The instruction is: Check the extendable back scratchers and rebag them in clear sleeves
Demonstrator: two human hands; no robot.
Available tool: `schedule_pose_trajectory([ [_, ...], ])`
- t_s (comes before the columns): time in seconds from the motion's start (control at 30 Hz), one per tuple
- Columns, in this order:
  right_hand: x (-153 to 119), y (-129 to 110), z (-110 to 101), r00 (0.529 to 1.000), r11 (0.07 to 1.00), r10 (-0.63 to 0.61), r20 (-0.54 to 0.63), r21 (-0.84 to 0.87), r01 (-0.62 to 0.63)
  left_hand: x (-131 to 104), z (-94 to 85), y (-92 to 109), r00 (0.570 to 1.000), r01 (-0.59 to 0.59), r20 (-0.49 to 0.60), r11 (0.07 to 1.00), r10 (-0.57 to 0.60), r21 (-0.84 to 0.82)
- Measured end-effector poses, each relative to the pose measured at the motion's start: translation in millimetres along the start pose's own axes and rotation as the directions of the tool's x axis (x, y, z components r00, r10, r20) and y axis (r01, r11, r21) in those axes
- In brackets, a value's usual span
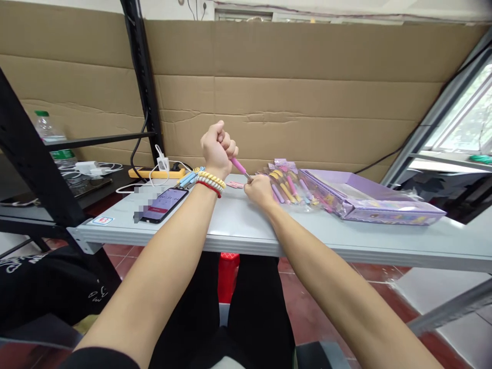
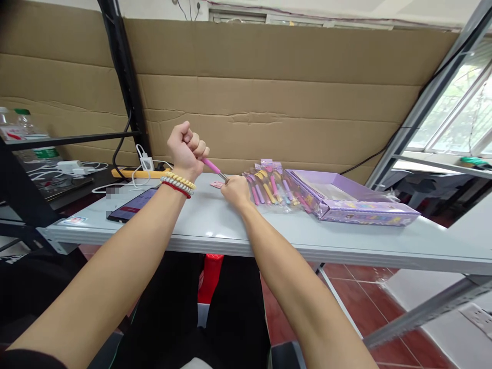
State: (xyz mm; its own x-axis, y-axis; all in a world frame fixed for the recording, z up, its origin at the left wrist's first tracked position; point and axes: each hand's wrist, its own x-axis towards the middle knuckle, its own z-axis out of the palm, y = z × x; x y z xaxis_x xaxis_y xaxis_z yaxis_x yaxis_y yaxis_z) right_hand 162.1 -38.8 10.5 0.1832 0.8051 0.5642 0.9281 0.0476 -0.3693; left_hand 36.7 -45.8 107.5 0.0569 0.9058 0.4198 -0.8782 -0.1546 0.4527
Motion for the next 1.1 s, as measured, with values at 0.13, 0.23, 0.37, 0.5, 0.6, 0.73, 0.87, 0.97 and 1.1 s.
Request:
schedule_pose_trajectory([
  [0.13,0.6,-7.3,-3.6,0.992,0.997,0.006,-0.123,0.077,0.003,-4.5,17.5,-5.4,0.999,0.001,0.053,1.0,-0.002,0.025],
  [0.23,0.5,-10.2,-6.4,0.982,0.992,0.009,-0.189,0.122,0.015,-7.0,22.7,-11.8,0.998,0.026,0.063,0.999,-0.028,0.038],
  [0.37,-1.1,-13.6,-9.3,0.975,0.985,0.037,-0.218,0.174,0.002,-9.1,24.7,-21.7,0.993,0.022,0.112,0.997,-0.03,0.07],
  [0.5,-2.9,-15.1,-9.6,0.977,0.986,0.041,-0.211,0.164,-0.006,-12.4,23.0,-29.7,0.99,0.017,0.133,0.992,-0.034,0.122],
  [0.6,-3.5,-13.1,-8.9,0.983,0.995,0.044,-0.178,0.094,-0.028,-14.2,18.5,-33.3,0.994,0.025,0.097,0.988,-0.04,0.152],
  [0.73,-3.2,-8.5,-9.9,0.996,0.999,0.008,-0.094,-0.037,-0.012,-7.7,-1.5,-33.6,0.996,0.056,0.055,0.984,-0.066,0.169],
  [0.87,-2.4,-4.3,-13.4,0.999,0.986,-0.026,0.034,-0.163,0.031,6.3,-46.9,-29.3,0.994,0.074,0.053,0.952,-0.094,0.298],
  [0.97,-2.1,-0.7,-16.9,0.989,0.975,-0.076,0.128,-0.196,0.101,11.9,-81.7,-20.7,0.998,0.06,-0.043,0.825,-0.044,0.562],
  [1.1,-2.1,6.2,-25.1,0.987,0.982,-0.128,0.099,-0.125,0.14,4.2,-100.4,0.4,0.986,-0.068,0.121,0.377,-0.119,0.924],
])
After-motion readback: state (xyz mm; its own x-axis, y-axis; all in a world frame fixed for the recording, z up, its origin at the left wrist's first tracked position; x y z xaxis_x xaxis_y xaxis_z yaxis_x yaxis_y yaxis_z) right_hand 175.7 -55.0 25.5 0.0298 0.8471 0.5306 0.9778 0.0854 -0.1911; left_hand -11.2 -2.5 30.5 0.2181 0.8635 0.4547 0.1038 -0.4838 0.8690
